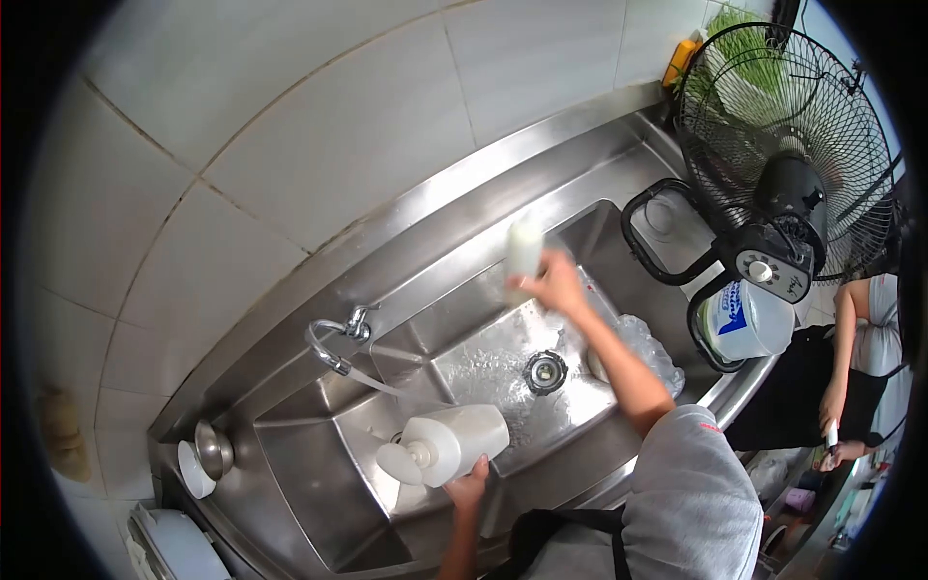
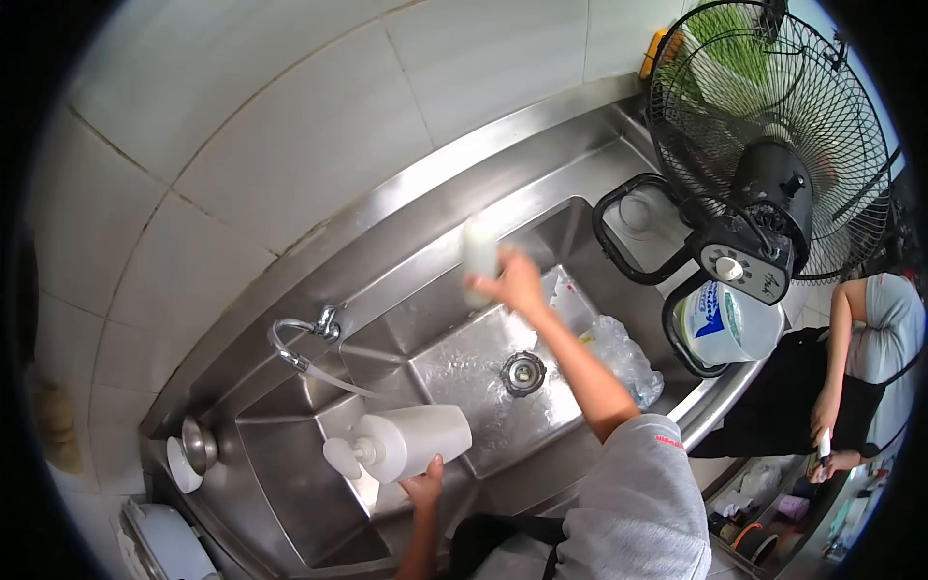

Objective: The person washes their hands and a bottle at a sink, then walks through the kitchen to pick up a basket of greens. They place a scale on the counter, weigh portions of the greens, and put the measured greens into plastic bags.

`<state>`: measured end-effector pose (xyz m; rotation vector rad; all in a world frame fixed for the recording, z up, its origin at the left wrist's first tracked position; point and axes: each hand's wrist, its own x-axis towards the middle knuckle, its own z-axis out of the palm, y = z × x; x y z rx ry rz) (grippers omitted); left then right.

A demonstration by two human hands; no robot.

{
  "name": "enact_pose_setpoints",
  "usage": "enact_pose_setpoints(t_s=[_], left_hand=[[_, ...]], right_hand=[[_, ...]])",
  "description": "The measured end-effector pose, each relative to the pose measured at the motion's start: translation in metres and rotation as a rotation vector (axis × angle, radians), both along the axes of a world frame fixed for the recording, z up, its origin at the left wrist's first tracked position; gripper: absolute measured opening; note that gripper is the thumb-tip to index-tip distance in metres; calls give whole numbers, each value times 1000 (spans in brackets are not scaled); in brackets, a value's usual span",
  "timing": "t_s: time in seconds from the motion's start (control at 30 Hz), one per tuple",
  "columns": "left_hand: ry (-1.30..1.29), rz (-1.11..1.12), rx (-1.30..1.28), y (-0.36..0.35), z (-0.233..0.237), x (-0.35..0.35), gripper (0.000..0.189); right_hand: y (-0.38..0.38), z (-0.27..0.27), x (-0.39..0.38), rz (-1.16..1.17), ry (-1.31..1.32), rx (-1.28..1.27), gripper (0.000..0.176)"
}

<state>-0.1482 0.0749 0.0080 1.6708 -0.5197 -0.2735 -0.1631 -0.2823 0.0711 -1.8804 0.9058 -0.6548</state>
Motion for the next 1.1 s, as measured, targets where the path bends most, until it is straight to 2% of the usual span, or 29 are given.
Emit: enact_pose_setpoints(t_s=[0.03, 0.13, 0.2, 0.27, 0.3, 0.4, 0.43, 0.47, 0.57, 0.63, 0.7, 0.77, 0.87, 0.93, 1.0, 1.1], left_hand=[[-8, -23, 38, -6, 6, 1, 73], [23, -54, 83, -17, 11, 2, 72], [59, -58, 95, -22, 15, 2, 72], [117, -28, 114, -28, 24, 0, 71], [119, -23, 115, -28, 26, -1, 71], [166, -15, 123, -31, 23, -1, 69], [142, 32, 30, -33, 17, -1, 68], [119, 77, -62, -32, 14, -1, 66], [131, 64, 0, -29, 14, 3, 63], [144, 70, -55, -30, 15, 4, 61], [160, 80, -115, -35, 16, 6, 60], [138, 48, 59, -31, 19, 9, 62], [204, 16, -36, -29, 10, 8, 64], [223, -10, -52, -29, 2, 9, 67], [246, -39, -72, -29, 4, 9, 70], [245, -89, -89, -35, 16, 12, 64]], right_hand=[[-24, 16, -7, -192, 170, -233, 57], [-104, 21, -11, -490, 257, -319, 66], [-151, 10, -10, -578, 217, -357, 70], [-195, -21, -14, -487, 156, -362, 69], [-191, -5, -20, -424, 82, -100, 64], [-202, -24, -27, -383, 73, -73, 59], [-199, -25, -32, -377, 100, -43, 56], [-196, -28, -33, -374, 101, -41, 56], [-189, -27, -37, -383, 234, -41, 50], [-189, -13, -27, -444, 264, -55, 45], [-193, -5, -24, -425, 255, -67, 45], [-189, -7, -27, -395, 255, -64, 44], [-191, -8, -31, -322, 182, -168, 45], [-190, -10, -28, -322, 286, -341, 46], [-190, -12, -27, -287, 276, -297, 44], [-188, -6, -30, -385, 580, -263, 33]])
